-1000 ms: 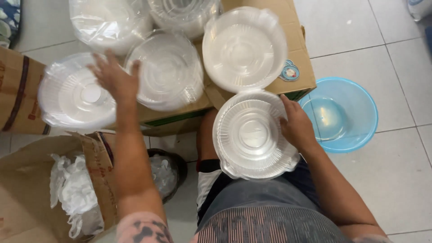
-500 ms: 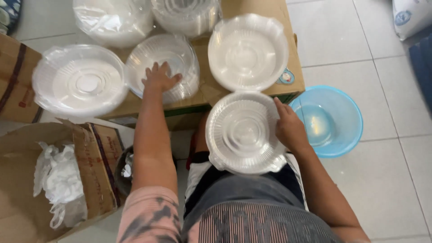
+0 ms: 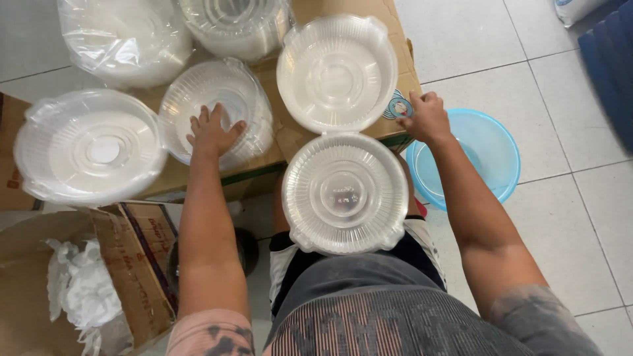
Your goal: The person sits on the floor and assembles clear plastic bowls by placing a small circular sticker into the center of each bowl. They handle the bowls and stickers by hand, picking up a bowl, applying the sticker, and then setting the bowl aside.
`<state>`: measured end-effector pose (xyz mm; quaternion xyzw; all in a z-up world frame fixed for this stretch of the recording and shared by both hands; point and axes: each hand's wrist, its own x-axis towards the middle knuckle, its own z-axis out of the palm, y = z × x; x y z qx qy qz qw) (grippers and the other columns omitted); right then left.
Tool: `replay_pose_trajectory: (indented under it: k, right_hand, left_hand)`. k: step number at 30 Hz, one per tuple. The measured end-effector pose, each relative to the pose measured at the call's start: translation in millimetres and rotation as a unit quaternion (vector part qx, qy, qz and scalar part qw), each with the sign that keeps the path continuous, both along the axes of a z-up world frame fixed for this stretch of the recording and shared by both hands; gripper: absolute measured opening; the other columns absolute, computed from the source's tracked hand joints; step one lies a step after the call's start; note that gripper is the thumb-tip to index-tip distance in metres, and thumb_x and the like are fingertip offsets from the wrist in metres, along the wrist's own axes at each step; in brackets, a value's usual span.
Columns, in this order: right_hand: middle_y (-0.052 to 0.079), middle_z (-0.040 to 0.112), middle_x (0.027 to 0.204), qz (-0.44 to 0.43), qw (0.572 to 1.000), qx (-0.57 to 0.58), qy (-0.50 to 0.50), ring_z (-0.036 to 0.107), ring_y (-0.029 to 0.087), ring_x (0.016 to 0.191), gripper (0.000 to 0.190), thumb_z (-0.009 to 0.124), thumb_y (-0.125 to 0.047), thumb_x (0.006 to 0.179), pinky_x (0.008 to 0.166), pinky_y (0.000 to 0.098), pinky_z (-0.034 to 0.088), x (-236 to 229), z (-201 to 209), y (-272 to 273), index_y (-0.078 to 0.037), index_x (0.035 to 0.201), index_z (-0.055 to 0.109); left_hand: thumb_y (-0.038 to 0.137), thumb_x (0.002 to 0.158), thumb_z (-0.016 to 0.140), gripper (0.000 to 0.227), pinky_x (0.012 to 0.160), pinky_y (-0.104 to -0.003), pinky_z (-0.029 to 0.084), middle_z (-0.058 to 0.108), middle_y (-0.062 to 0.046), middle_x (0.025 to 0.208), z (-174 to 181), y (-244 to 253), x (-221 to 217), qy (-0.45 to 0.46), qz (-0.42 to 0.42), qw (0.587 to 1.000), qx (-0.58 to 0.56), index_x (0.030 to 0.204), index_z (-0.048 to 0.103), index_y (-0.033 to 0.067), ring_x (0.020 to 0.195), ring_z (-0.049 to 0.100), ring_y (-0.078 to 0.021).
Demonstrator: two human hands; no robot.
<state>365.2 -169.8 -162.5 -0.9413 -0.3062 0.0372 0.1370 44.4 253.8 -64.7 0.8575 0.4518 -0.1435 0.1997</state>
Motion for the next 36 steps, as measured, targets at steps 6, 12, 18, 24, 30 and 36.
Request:
replay_pose_trajectory:
  k: [6, 12, 18, 24, 30, 36]
  right_hand:
    - [0.017, 0.052, 0.119, 0.024, 0.998, -0.051, 0.006, 0.054, 0.041, 0.114, 0.058, 0.084, -0.044, 0.084, 0.088, 0.0506, 0.054, -6, 21, 11, -0.014, 0.133, 0.073]
    - [0.016, 0.066, 0.108, 0.079, 0.988, 0.025, -0.128, 0.066, 0.040, 0.098, 0.025, 0.072, -0.035, 0.102, 0.076, 0.0487, 0.059, 1, -19, -8, -0.013, 0.110, 0.080]
    - [0.005, 0.071, 0.100, -0.008, 0.975, 0.199, -0.094, 0.070, 0.032, 0.093, 0.024, 0.062, -0.027, 0.110, 0.079, 0.0435, 0.057, -9, -26, -23, -0.014, 0.094, 0.074]
    - [-0.006, 0.058, 0.085, -0.060, 0.933, 0.151, -0.320, 0.062, 0.019, 0.063, 0.029, 0.064, -0.025, 0.105, 0.055, 0.0309, 0.052, -59, 33, -4, -0.018, 0.076, 0.061]
    - [0.003, 0.053, 0.072, 0.028, 0.920, 0.008, -0.390, 0.059, 0.025, 0.061, 0.014, 0.072, -0.018, 0.082, 0.051, 0.0378, 0.047, -11, -36, 19, -0.012, 0.071, 0.066]
    - [0.007, 0.064, 0.081, -0.011, 0.993, 0.079, -0.091, 0.067, 0.031, 0.076, 0.029, 0.068, -0.027, 0.105, 0.071, 0.0418, 0.054, -24, -18, -1, -0.012, 0.080, 0.072]
  left_hand:
    - [0.083, 0.089, 0.054, 0.096, 0.122, -0.071, 0.014, 0.012, -0.008, 0.173, -4, 2, 0, -0.025, 0.000, 1.000, 0.011, 0.166, 0.024, 0.0325, 0.157, 0.009, -0.0417]
    - [0.043, 0.096, 0.081, 0.078, 0.109, -0.079, 0.029, 0.039, -0.025, 0.155, 31, -30, 1, -0.289, -0.003, 0.923, 0.254, 0.155, 0.045, 0.0082, 0.144, 0.030, -0.0547]
    - [0.033, 0.087, 0.083, 0.038, 0.105, -0.045, 0.049, 0.068, -0.011, 0.122, 71, -198, 20, -0.581, -0.219, 0.772, 0.135, 0.118, 0.072, 0.0118, 0.120, 0.063, -0.0338]
    - [0.042, 0.096, 0.067, 0.040, 0.087, -0.036, 0.059, 0.070, 0.001, 0.122, 16, -270, 65, -0.503, -0.275, 0.810, 0.122, 0.132, 0.067, 0.0231, 0.107, 0.072, -0.0200]
    - [0.041, 0.102, 0.057, 0.035, 0.082, -0.039, 0.058, 0.071, -0.006, 0.114, -3, -276, 59, -0.481, -0.283, 0.810, 0.181, 0.125, 0.069, 0.0160, 0.097, 0.071, -0.0261]
    - [0.037, 0.098, 0.067, 0.034, 0.080, -0.039, 0.059, 0.072, -0.006, 0.111, 21, -264, 29, -0.456, -0.254, 0.846, 0.109, 0.123, 0.071, 0.0152, 0.097, 0.073, -0.0261]
